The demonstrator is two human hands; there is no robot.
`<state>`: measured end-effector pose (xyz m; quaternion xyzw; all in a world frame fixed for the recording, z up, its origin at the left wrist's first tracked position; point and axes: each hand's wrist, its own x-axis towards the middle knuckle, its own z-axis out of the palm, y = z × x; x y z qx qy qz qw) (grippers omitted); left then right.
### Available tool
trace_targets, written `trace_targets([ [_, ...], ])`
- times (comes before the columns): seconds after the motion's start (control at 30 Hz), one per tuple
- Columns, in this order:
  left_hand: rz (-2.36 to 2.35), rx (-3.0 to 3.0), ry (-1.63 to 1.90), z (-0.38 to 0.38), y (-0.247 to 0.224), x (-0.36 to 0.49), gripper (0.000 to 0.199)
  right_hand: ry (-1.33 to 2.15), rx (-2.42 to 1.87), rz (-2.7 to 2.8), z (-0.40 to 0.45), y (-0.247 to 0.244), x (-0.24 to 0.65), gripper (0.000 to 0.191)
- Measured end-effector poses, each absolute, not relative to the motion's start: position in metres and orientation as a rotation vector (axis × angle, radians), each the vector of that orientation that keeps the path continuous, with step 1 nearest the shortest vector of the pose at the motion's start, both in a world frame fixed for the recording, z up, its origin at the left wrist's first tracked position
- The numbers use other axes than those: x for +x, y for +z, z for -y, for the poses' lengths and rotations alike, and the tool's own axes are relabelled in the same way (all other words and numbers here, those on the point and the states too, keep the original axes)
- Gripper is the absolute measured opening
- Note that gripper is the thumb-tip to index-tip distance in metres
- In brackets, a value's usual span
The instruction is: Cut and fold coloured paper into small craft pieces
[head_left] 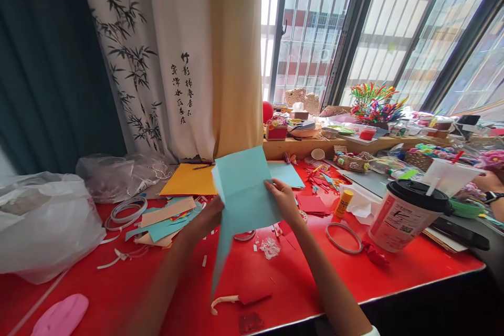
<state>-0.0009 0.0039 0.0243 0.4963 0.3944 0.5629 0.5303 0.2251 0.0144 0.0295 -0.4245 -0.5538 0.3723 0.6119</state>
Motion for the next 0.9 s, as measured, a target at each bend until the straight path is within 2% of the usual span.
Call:
trace_targets([
  [0.07, -0.893, 1.249, 1.205, -0.008, 0.029, 0.011, 0.049, 0.858, -0.948, 1.336, -0.009, 0.032, 0.215, 0.025],
  [0.13, -0.98, 1.279, 1.246, -0.011, 0.031, 0.017, 0.053, 0.926, -0.926, 1.42, -0.003, 0.035, 0.21, 0.022],
  [0.3, -1.218, 1.232, 1.545, -0.017, 0.027, 0.013, 0.052, 1.307, -0.91, 1.397, 0.004, 0.04, 0.206, 0.043],
  [0.4, -1.203, 1.196, 1.539, -0.018, 0.028, 0.01, 0.053, 1.234, -0.883, 1.435, 0.002, 0.038, 0.205, 0.039],
  [0.53, -0.939, 1.2, 1.376, -0.015, 0.037, 0.008, 0.052, 1.098, -0.923, 1.364, -0.003, 0.032, 0.205, 0.031],
  [0.9, -0.85, 1.159, 1.335, -0.011, 0.036, 0.008, 0.045, 1.086, -0.972, 1.276, -0.006, 0.029, 0.208, 0.036],
])
